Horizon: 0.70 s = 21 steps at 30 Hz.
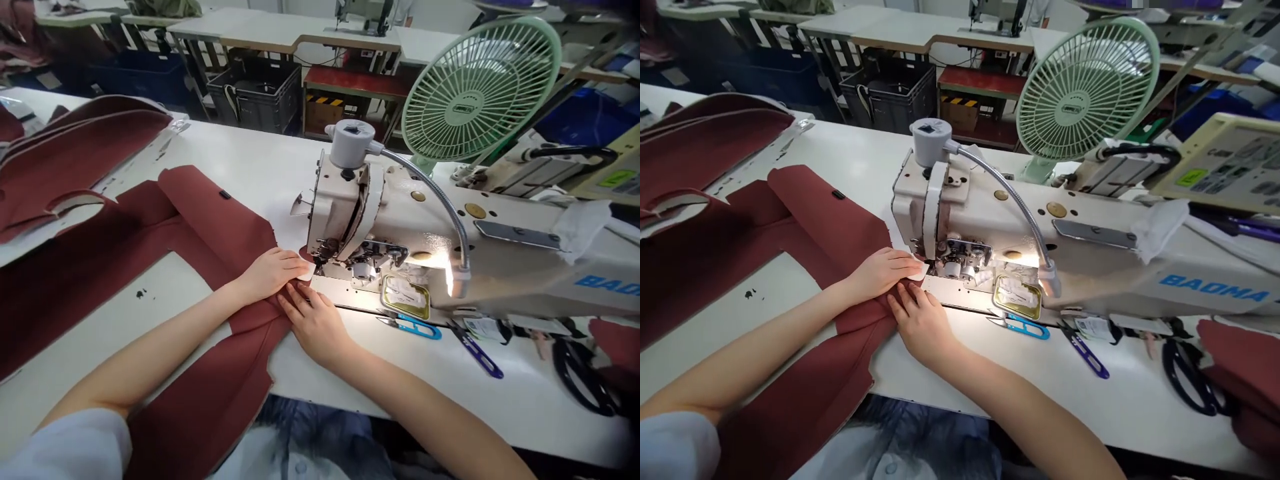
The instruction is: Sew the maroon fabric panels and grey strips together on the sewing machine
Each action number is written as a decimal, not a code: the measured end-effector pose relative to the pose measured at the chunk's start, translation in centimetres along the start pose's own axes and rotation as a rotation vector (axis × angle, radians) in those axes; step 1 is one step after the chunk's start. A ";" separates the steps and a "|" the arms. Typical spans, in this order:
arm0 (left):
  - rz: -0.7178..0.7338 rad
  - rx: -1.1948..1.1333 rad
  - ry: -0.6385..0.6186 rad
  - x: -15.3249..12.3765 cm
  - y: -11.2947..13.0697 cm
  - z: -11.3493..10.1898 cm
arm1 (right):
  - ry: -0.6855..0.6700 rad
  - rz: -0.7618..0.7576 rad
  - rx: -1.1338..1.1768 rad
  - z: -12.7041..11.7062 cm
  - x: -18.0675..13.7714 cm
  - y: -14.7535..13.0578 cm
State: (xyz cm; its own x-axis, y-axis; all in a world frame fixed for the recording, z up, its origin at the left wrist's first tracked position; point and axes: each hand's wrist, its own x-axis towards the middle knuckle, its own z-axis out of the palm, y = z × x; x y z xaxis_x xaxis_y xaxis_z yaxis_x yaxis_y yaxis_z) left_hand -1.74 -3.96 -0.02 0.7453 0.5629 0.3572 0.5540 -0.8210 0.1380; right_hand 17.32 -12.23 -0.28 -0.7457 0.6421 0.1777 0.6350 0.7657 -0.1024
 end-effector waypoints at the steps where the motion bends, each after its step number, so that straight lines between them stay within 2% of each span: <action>1: 0.000 0.009 0.007 0.0 0.0 0.0 | -0.007 0.000 -0.006 -0.1 0.0 -0.1; 11: 0.010 0.103 -0.050 -0.2 0.6 0.0 | -0.001 -0.023 -0.026 -0.1 0.0 -1.1; 17: 0.056 0.102 0.016 0.0 0.4 0.0 | 0.034 -0.016 -0.001 -0.4 0.0 -1.0; 21: 0.061 0.086 0.001 0.0 0.4 -0.2 | 0.056 -0.023 -0.023 -0.2 -0.1 -0.9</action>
State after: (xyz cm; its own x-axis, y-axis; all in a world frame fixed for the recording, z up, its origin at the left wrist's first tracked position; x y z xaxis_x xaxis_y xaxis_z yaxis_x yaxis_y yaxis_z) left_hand -1.63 -4.28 0.20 0.7786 0.5118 0.3631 0.5370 -0.8428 0.0362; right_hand 16.87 -13.04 0.00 -0.7478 0.6211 0.2346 0.6231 0.7785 -0.0752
